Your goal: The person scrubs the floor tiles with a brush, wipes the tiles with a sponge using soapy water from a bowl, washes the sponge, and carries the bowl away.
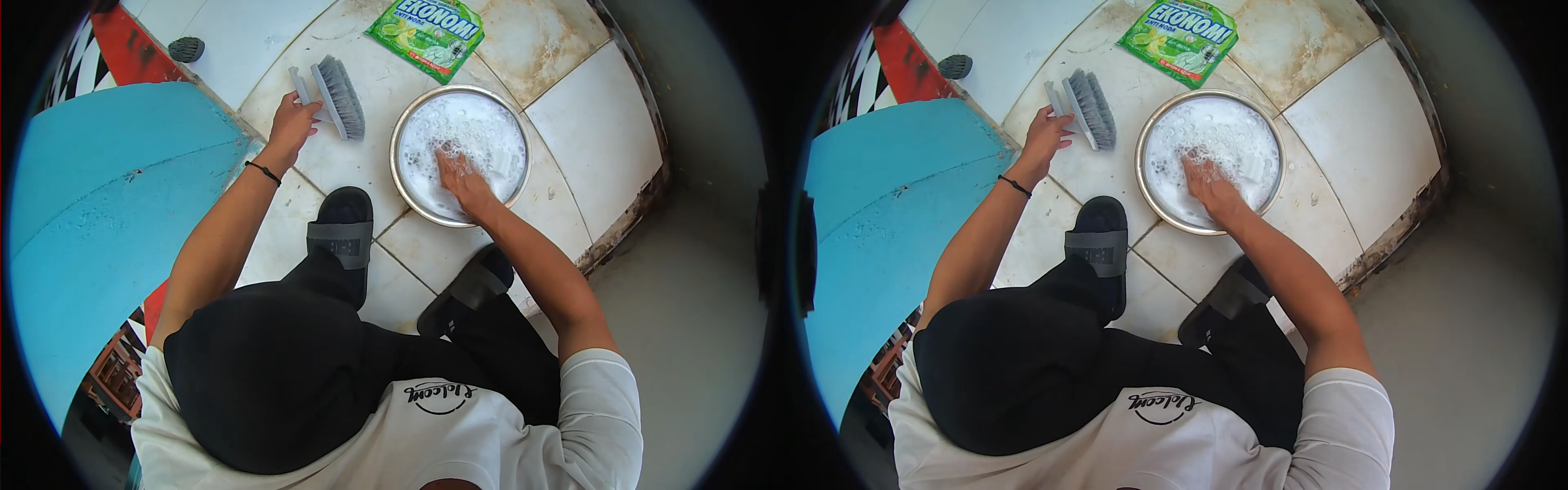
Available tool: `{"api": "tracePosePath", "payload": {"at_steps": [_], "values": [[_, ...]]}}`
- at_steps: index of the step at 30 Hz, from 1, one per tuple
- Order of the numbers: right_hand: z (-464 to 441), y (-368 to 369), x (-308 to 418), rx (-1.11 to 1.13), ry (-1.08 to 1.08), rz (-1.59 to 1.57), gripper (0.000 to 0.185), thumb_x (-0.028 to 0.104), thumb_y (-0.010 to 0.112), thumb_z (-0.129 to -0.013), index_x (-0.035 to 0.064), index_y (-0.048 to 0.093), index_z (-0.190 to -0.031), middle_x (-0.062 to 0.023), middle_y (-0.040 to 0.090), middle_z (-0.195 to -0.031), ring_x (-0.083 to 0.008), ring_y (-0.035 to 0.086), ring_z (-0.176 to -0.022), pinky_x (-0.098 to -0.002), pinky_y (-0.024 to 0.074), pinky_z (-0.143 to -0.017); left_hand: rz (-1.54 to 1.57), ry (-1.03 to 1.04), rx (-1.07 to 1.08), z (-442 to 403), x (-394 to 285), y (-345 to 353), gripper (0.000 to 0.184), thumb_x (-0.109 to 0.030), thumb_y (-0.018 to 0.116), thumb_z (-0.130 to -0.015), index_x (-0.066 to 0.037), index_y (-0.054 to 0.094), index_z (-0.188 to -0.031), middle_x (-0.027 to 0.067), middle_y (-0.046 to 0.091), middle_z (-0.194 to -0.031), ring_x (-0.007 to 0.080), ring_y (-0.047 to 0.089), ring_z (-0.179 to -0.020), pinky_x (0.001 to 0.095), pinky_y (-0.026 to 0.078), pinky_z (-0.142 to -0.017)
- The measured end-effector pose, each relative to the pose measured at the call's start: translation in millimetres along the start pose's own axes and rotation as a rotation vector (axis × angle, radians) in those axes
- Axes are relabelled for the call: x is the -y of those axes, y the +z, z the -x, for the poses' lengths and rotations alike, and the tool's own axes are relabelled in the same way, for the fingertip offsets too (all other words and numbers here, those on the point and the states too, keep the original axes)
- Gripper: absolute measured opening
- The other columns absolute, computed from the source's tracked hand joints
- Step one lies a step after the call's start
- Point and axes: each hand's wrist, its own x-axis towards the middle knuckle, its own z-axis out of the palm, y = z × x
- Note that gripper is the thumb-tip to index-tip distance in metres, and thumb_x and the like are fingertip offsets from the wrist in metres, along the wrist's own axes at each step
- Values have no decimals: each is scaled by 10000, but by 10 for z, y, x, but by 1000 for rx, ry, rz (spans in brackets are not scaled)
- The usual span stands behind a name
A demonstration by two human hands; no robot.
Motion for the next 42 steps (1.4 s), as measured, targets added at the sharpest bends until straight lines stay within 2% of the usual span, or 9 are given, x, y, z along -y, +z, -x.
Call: {"api": "tracePosePath", "payload": {"at_steps": [6, 12, 18, 24, 27, 33, 37, 38, 42], "values": [[-184, -194, -72, -29, 354, -665, 535, 27, 450, -934, -78, 385, -1455, -157, 316, -1592, -341, 607, -1164, -403, 503, -1008, 6, -7, -6, 1, 14, -7, 649, -270, 671, -910, -22, 368, -1427, 104, 583, -1172, 221, 599, -1026, 366, 505, -866], [-146, -107, -71, 202, 260, -903, 563, 30, 434, -926, -97, 343, -1467, -219, 278, -1592, -405, 544, -1272, -479, 472, -1046, 24, -5, 7, -13, 29, -19, 664, -232, 679, -903, -9, 353, -1437, 120, 549, -1177, 226, 608, -1017, 372, 514, -856], [-129, -110, -175, 502, 188, -1108, 536, 1, 454, -898, -105, 395, -1420, -243, 522, -1384, -368, 615, -1115, -444, 493, -984, 21, -9, 9, -7, 25, -15, 668, -232, 676, -904, -8, 347, -1441, 129, 560, -1194, 229, 608, -1020, 374, 514, -861], [-61, 39, -121, -85, 342, -1044, 489, 74, 504, -946, -62, 427, -1409, -260, 589, -1261, -361, 621, -1077, -433, 500, -953, 22, -9, 9, 19, -13, -11, 663, -226, 673, -905, -10, 348, -1441, 125, 562, -1194, 229, 608, -1017, 375, 514, -864], [-386, -211, -497, 560, 550, -1406, 503, 169, 533, -974, 21, 429, -1444, -230, 572, -1294, -372, 587, -1129, -408, 472, -1002, 22, -12, 10, 24, 2, -17, 658, -224, 674, -905, -10, 353, -1439, 121, 558, -1181, 228, 608, -1015, 372, 513, -861], [-518, -358, -1228, 563, 860, -2350, 550, 288, 512, -1018, 105, 351, -1511, -153, 542, -1361, -289, 518, -1259, -345, 401, -1075, 11, -5, 6, 2, 22, -16, 656, -226, 679, -896, -9, 366, -1430, 116, 553, -1163, 221, 615, -1000, 366, 516, -836], [-490, -485, -1485, 701, 1320, -3105, 512, 417, 530, -1011, 143, 453, -1436, -102, 597, -1186, -191, 657, -976, -382, 570, -823, -30, -5, -8, 9, 24, 4, 673, -235, 689, -877, -12, 370, -1427, 117, 551, -1175, 216, 619, -990, 365, 516, -823], [-560, -578, -1549, 725, 1467, -3029, 516, 528, 489, -1006, 135, 529, -1338, -65, 618, -1039, -183, 666, -828, -391, 595, -663, -46, -5, -12, 12, 24, 7, 678, -237, 692, -872, -13, 372, -1426, 118, 549, -1181, 215, 620, -990, 366, 516, -824], [-495, -447, -1426, 648, 1485, -3182, 599, 672, 400, -971, 143, 595, -1174, -79, 621, -949, -204, 637, -777, -392, 571, -589, -75, 5, -31, 21, 34, 25, 712, -229, 690, -854, -6, 349, -1438, 120, 560, -1177, 195, 620, -948, 347, 521, -780]]}}
